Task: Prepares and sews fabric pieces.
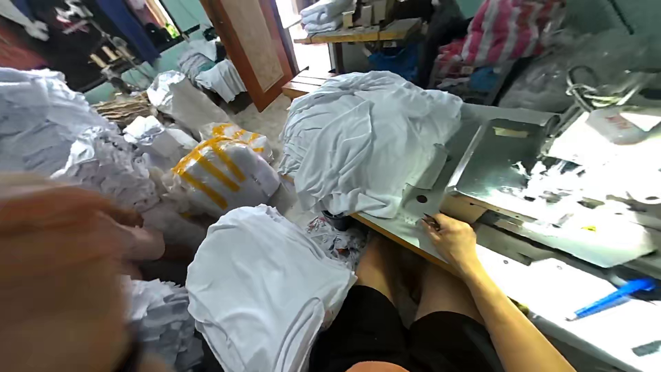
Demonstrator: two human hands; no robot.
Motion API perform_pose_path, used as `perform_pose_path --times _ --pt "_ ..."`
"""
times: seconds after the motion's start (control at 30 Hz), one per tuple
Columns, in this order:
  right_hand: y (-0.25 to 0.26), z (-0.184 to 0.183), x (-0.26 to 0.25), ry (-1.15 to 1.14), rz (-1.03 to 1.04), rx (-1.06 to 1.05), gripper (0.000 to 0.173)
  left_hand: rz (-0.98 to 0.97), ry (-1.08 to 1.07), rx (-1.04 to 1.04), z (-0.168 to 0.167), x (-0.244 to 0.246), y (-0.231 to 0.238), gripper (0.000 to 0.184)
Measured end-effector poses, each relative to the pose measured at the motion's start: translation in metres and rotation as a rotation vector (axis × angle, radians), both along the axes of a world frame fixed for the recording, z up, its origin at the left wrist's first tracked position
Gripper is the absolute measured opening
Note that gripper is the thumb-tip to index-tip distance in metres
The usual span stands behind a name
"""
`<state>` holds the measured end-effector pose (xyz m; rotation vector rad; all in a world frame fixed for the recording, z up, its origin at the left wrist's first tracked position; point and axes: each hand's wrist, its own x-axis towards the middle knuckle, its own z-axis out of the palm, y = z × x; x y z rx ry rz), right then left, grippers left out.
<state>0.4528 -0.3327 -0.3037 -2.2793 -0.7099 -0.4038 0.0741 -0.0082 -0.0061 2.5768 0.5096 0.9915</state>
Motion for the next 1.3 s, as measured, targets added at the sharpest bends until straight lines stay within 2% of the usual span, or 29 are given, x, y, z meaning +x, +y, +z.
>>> perform_pose_path --times 0.07,0.13,0.17,0.23,0.3,0.33,0.37,0.43,0.5,0.57,0.63,0.67,0.7,0.73,0.77,0.83,0.9,0.93,1.03,1.1,1.17,1.23,1.3 --pt "-0.003 -0.004 0.002 0.012 -0.026 0.023 0.023 -0.330 -0.062 -0.200 -0.021 0.130 -0.029 0.026" --pt "-0.003 -0.008 0.002 0.034 -0.042 0.049 0.026 -0.438 0.134 -0.267 -0.072 0.216 -0.035 0.026" --pt "-0.001 -0.008 0.003 0.034 -0.049 0.068 0.026 -0.409 0.274 -0.216 -0.104 0.252 -0.028 0.027" --pt "0.001 -0.010 0.008 -0.001 -0.077 0.115 0.026 -0.286 0.505 -0.104 -0.156 0.313 -0.019 0.048" --pt "0.001 -0.015 0.005 -0.024 -0.091 0.158 0.028 -0.174 0.581 -0.063 -0.198 0.350 -0.015 0.070" --pt "0.002 -0.016 0.004 -0.031 -0.093 0.169 0.029 -0.145 0.613 -0.065 -0.212 0.362 -0.011 0.072" --pt "0.002 -0.017 0.003 -0.044 -0.099 0.179 0.030 -0.146 0.661 -0.095 -0.218 0.371 -0.005 0.064" --pt "0.003 -0.016 0.003 -0.046 -0.115 0.178 0.030 -0.219 0.793 -0.243 -0.197 0.382 0.008 0.044" --pt "0.003 -0.012 0.000 0.004 -0.120 0.160 0.027 -0.291 0.913 -0.346 -0.150 0.392 0.030 0.034" --pt "0.005 -0.006 -0.005 0.079 -0.122 0.130 0.023 -0.248 0.783 -0.258 -0.104 0.401 0.066 0.028" --pt "0.005 -0.001 -0.007 0.132 -0.129 0.110 0.022 -0.107 0.401 -0.053 -0.065 0.415 0.103 0.035" --pt "0.005 -0.001 -0.008 0.141 -0.131 0.110 0.022 -0.076 0.277 -0.039 -0.047 0.418 0.111 0.049" --pt "0.005 -0.001 -0.009 0.141 -0.134 0.114 0.022 -0.108 0.195 -0.044 -0.035 0.418 0.107 0.063" --pt "0.005 -0.001 -0.008 0.132 -0.135 0.122 0.022 -0.184 0.160 -0.045 -0.030 0.415 0.094 0.069" --pt "0.006 0.000 -0.007 0.127 -0.131 0.130 0.021 -0.278 0.173 -0.025 -0.031 0.409 0.073 0.068" --pt "0.006 0.003 -0.007 0.152 -0.120 0.128 0.020 -0.495 0.322 -0.008 -0.058 0.387 0.021 0.051" --pt "0.005 0.006 -0.010 0.207 -0.116 0.125 0.018 -0.723 0.481 -0.040 -0.111 0.361 -0.022 0.036" --pt "0.004 0.007 -0.010 0.215 -0.109 0.126 0.016 -0.812 0.519 -0.033 -0.143 0.355 -0.036 0.035" --pt "0.006 0.010 -0.010 0.232 -0.085 0.138 0.011 -0.856 0.517 0.105 -0.227 0.344 -0.058 0.037" --pt "0.006 0.011 -0.009 0.235 -0.081 0.146 0.011 -0.823 0.443 0.187 -0.250 0.337 -0.065 0.020" --pt "0.006 0.011 -0.009 0.228 -0.066 0.152 0.011 -0.815 0.316 0.035 -0.237 0.332 -0.067 0.015" --pt "0.007 0.011 -0.008 0.228 -0.058 0.164 0.011 -0.863 0.214 -0.258 -0.195 0.325 -0.067 0.017" --pt "0.006 0.007 -0.008 0.201 -0.060 0.167 0.012 -0.990 0.310 -0.377 -0.163 0.320 -0.061 0.019"
